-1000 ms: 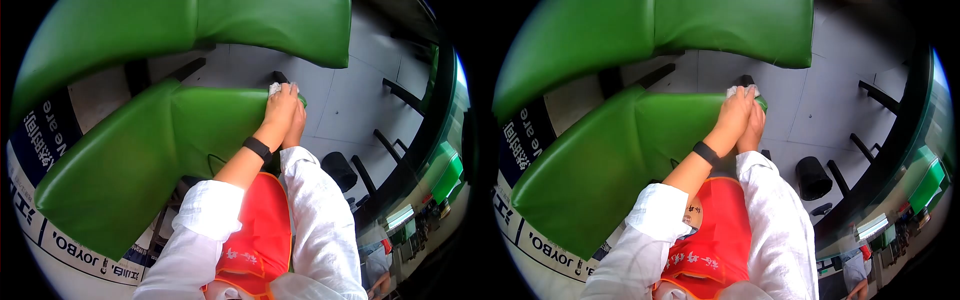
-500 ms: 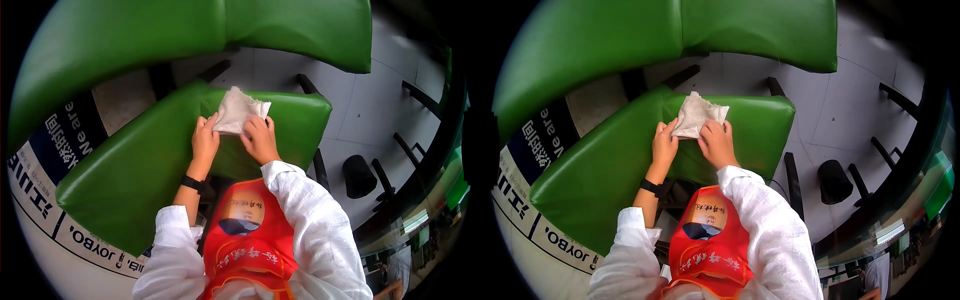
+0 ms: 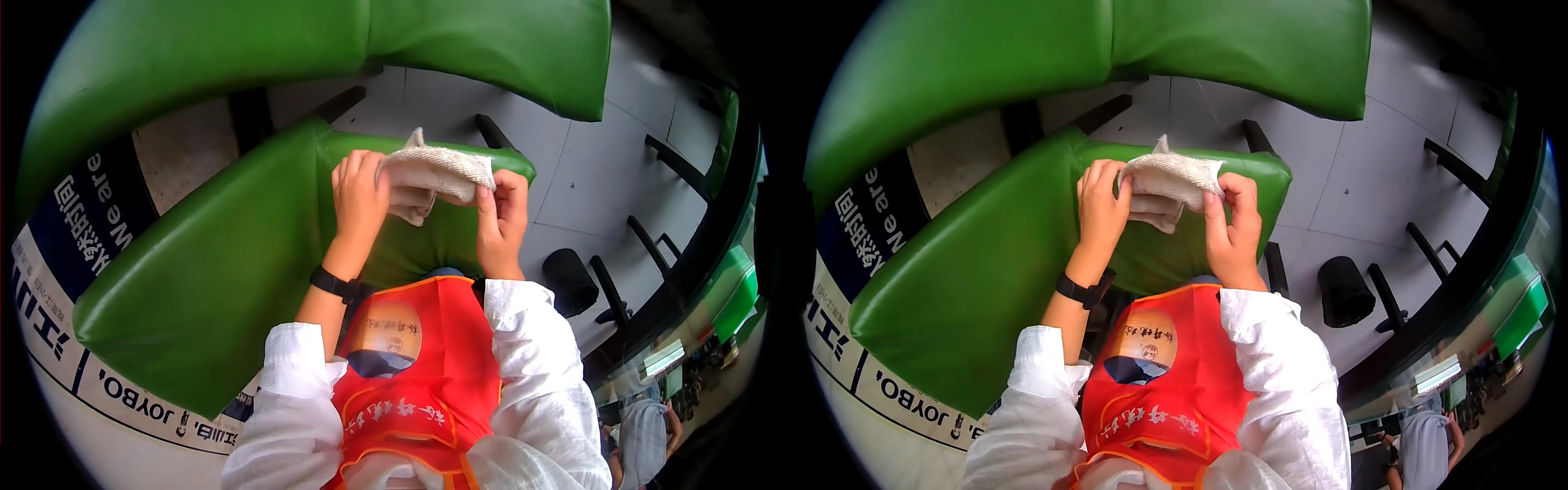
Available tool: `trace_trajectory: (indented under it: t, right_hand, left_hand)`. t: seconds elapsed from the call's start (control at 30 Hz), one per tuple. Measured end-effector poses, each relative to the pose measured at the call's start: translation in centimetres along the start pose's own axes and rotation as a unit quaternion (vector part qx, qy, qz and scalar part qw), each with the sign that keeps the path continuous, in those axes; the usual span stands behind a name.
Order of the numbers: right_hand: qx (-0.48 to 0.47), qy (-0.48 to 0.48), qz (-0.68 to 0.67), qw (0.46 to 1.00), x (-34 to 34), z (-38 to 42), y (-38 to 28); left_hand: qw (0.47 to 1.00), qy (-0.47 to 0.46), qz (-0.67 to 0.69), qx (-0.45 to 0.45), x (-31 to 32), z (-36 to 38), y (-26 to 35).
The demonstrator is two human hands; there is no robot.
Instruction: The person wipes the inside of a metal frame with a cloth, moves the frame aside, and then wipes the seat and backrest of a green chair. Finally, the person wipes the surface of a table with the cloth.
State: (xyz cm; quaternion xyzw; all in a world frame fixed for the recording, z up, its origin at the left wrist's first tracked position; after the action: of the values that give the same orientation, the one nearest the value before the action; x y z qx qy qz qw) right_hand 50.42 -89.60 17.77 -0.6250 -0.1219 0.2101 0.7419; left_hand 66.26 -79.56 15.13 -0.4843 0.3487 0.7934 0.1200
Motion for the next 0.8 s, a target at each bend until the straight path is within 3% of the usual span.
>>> trace_trajectory:
  t: [0.03, 0.1, 0.13, 0.17, 0.23, 0.3, 0.33, 0.37, 0.5, 0.57, 0.6, 0.63, 0.7, 0.77, 0.8]
  right_hand:
    - [-0.008, 0.011, -0.026, 1.000, -0.3, -0.7, -0.8]
    - [0.010, 0.002, -0.048, 0.999, -1.0, -0.8, -1.7]
    - [0.000, 0.003, -0.022, 1.000, -1.5, -0.5, -2.0]
    - [-0.010, 0.002, 0.005, 1.000, -1.9, -0.2, -2.3]
    - [-0.001, -0.004, 0.045, 0.999, -3.2, 1.0, -2.4]
    - [0.110, 0.045, -0.020, 0.993, -4.4, 2.3, -3.1]
    - [0.149, 0.063, -0.047, 0.986, -5.1, 2.8, -3.2]
    - [0.142, 0.070, -0.041, 0.987, -5.6, 3.1, -3.4]
    - [0.104, 0.085, 0.026, 0.991, -7.9, 3.5, -2.4]
    - [0.090, 0.113, 0.052, 0.988, -8.7, 2.2, -1.1]
    - [0.056, 0.128, 0.146, 0.979, -9.0, 1.2, 0.2]
    - [0.013, 0.109, 0.251, 0.962, -8.4, -0.4, -0.1]
    - [-0.048, 0.056, 0.344, 0.936, -7.9, -1.9, 2.0]
    - [-0.107, -0.034, 0.405, 0.907, -6.5, -2.7, 4.8]
    - [-0.118, -0.081, 0.427, 0.893, -5.6, -3.0, 6.2]
  left_hand:
    - [1.000, 0.001, -0.001, 0.001, 0.5, -0.5, -0.3]
    - [0.982, -0.063, 0.163, -0.078, 1.4, -1.1, -1.0]
    - [0.959, -0.091, 0.230, -0.139, 1.3, -1.1, -1.0]
    - [0.959, -0.092, 0.231, -0.138, 0.9, -1.0, -0.8]
    - [0.807, -0.201, 0.475, -0.286, 0.1, -0.1, -0.9]
    - [0.812, -0.223, 0.474, -0.258, -1.7, 1.2, -1.3]
    - [0.863, -0.268, 0.366, -0.222, -3.6, 1.6, -0.4]
    - [0.899, -0.308, 0.252, -0.182, -5.2, 1.9, 0.8]
    - [0.911, -0.353, 0.151, -0.150, -8.7, 1.4, 5.2]
    - [0.955, -0.266, 0.076, -0.102, -7.8, -0.1, 6.3]
    - [0.978, -0.193, 0.048, -0.064, -6.6, -1.1, 6.4]
    - [0.977, -0.198, 0.050, -0.061, -4.9, -2.0, 6.0]
    - [0.993, -0.072, -0.013, 0.091, -1.7, -3.3, 5.7]
    - [0.986, -0.151, 0.027, 0.070, 2.0, -3.2, 4.7]
    - [0.987, -0.140, 0.017, 0.071, 3.8, -2.7, 4.1]
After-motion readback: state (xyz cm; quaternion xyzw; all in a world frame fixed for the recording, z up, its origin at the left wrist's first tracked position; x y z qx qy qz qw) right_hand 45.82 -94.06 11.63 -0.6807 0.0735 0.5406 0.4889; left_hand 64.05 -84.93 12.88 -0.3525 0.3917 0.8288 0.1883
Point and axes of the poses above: each hand's wrist, its own z-axis away from the middle knuckle, its own x-axis out of the palm, y = z × x, the point moved 2 cm from there along -z, towards the middle knuckle, and after that the axes turned 10 degrees about -x, right-handed, at the moved point
